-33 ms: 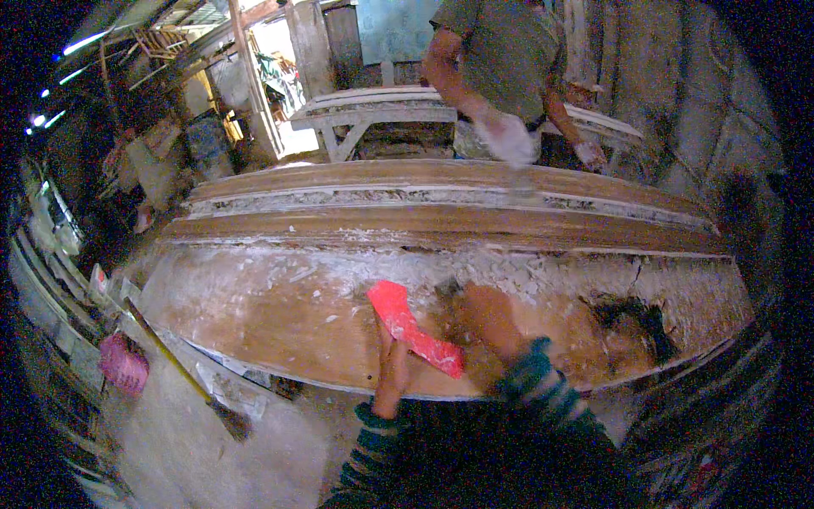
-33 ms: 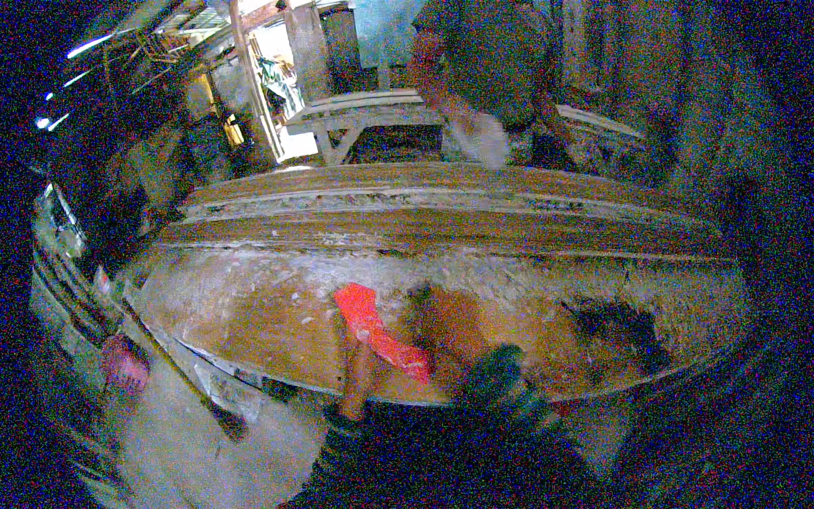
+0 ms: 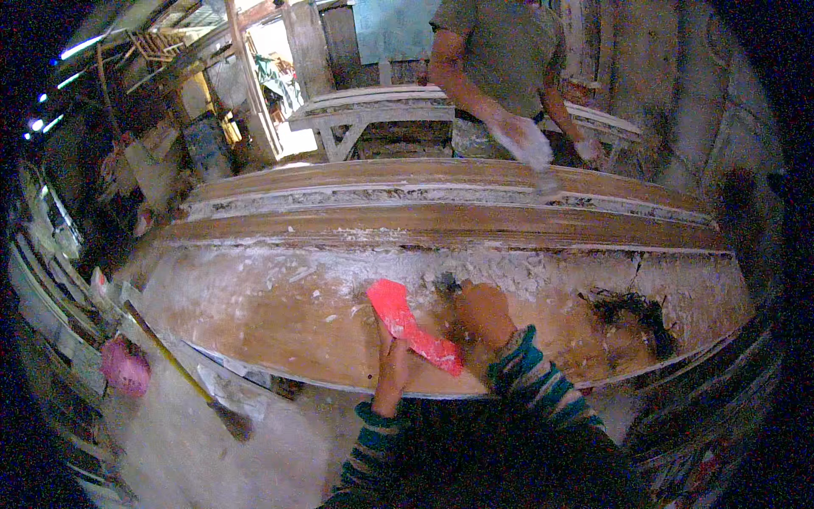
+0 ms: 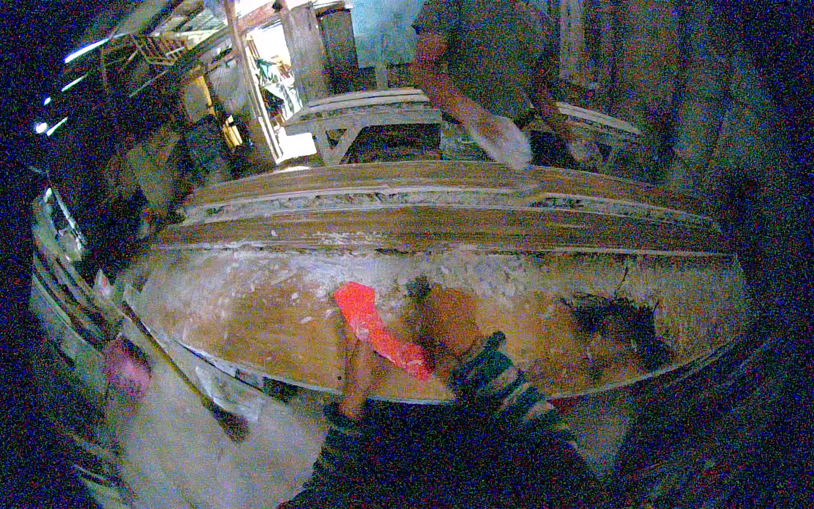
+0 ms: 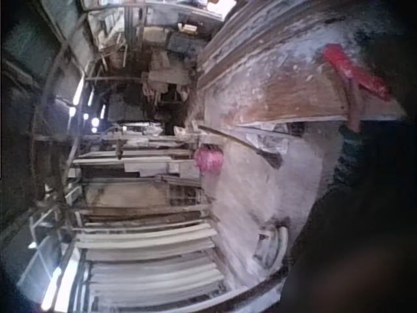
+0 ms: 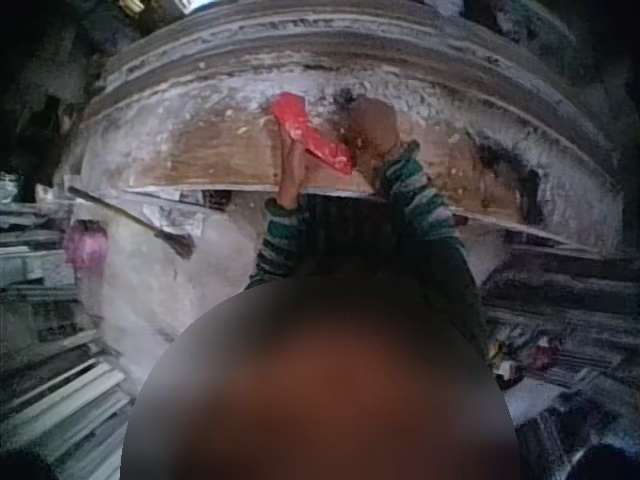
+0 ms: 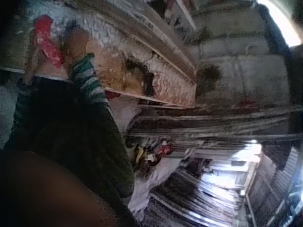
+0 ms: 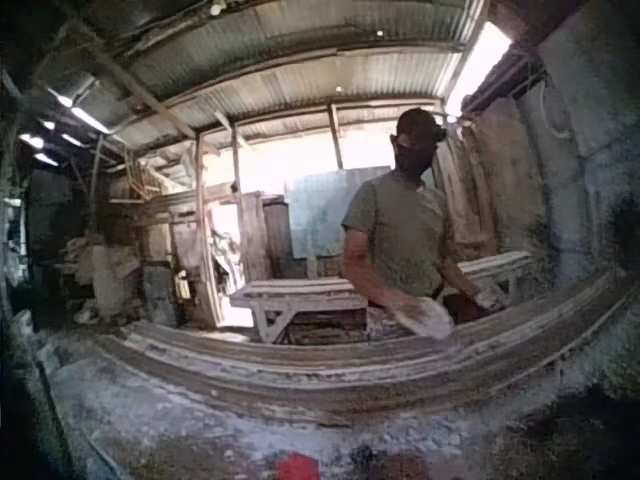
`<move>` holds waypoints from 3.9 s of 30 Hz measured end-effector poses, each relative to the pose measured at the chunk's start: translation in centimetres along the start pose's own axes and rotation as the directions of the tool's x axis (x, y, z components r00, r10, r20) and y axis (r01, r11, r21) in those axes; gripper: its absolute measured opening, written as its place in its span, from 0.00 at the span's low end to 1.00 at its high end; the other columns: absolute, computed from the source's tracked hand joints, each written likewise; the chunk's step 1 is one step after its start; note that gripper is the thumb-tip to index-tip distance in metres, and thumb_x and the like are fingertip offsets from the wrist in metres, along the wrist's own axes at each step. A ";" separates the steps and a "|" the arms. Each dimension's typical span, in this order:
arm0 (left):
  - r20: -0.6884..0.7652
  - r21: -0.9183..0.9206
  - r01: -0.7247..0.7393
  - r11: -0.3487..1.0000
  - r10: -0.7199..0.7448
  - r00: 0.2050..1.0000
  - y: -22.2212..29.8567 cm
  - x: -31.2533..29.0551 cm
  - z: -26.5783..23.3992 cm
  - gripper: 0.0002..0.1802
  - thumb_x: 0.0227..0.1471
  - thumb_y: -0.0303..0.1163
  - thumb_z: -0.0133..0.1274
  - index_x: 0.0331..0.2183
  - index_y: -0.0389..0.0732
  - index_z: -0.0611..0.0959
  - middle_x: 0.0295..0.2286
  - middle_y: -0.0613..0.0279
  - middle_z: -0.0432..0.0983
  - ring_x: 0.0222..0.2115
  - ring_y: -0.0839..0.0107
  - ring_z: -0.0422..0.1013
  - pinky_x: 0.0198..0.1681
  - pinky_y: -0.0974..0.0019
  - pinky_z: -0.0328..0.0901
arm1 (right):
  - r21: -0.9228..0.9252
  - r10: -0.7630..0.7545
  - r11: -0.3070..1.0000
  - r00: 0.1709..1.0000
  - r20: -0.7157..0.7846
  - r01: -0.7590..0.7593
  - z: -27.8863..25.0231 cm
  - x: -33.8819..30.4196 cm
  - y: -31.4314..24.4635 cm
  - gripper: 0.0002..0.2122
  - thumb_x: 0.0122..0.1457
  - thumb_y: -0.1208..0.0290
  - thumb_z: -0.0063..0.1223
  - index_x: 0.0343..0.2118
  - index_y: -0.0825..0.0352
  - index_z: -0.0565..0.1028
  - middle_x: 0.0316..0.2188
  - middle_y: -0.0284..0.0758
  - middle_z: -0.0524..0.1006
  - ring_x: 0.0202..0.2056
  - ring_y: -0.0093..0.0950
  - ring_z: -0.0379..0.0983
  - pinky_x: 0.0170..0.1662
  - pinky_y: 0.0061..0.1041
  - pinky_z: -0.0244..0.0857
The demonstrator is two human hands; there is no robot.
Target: The person applies a white filler paste to the interior surface of a wooden boat hull using a pink plastic spreader and a metal scraper. They repeatedly scoop filler from a bag and spread it across the hull's curved surface while another person works on a separate hull in the background.
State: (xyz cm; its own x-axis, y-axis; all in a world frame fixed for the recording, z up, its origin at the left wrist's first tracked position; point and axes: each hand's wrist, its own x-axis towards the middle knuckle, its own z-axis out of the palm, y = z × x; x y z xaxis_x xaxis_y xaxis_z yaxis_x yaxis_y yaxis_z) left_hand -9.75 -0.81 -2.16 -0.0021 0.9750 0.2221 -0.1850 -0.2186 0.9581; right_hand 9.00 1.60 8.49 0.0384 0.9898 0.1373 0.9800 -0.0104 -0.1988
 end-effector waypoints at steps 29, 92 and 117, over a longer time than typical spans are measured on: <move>0.024 -0.070 0.010 0.997 -0.009 1.000 1.0 -0.1 0.2 0.31 0.56 0.39 0.43 0.58 0.37 0.57 0.52 0.57 0.60 0.51 0.63 0.59 0.56 0.62 0.55 | 0.134 0.087 0.987 0.996 -0.004 -0.086 0.9 1.5 -1.4 0.21 0.52 0.51 0.52 0.32 0.69 0.75 0.28 0.49 0.77 0.32 0.47 0.76 0.36 0.44 0.69; -0.044 -0.145 0.011 0.989 -0.018 0.999 0.6 0.1 0.6 0.35 0.50 0.29 0.42 0.60 0.37 0.54 0.51 0.58 0.62 0.51 0.66 0.59 0.56 0.65 0.54 | 0.109 -0.194 0.977 0.978 0.082 0.184 -2.5 0.3 1.2 0.14 0.54 0.54 0.51 0.35 0.61 0.74 0.26 0.45 0.78 0.30 0.46 0.75 0.32 0.45 0.67; 0.002 -0.121 0.032 0.992 -0.032 0.999 0.4 -0.2 0.4 0.37 0.50 0.26 0.41 0.61 0.39 0.50 0.51 0.59 0.61 0.50 0.67 0.62 0.54 0.63 0.58 | 0.105 0.062 0.993 0.995 -0.081 -0.053 -3.4 -2.5 5.0 0.15 0.56 0.59 0.48 0.33 0.68 0.73 0.28 0.48 0.77 0.31 0.47 0.75 0.33 0.46 0.69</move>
State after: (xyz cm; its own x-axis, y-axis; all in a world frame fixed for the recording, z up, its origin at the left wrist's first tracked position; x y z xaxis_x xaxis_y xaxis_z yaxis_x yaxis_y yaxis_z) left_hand -9.41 -1.16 -1.71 0.0057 0.9814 0.1920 -0.3021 -0.1813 0.9359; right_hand 14.47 -1.38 10.50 0.1142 0.9726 0.2026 0.9508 -0.0479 -0.3061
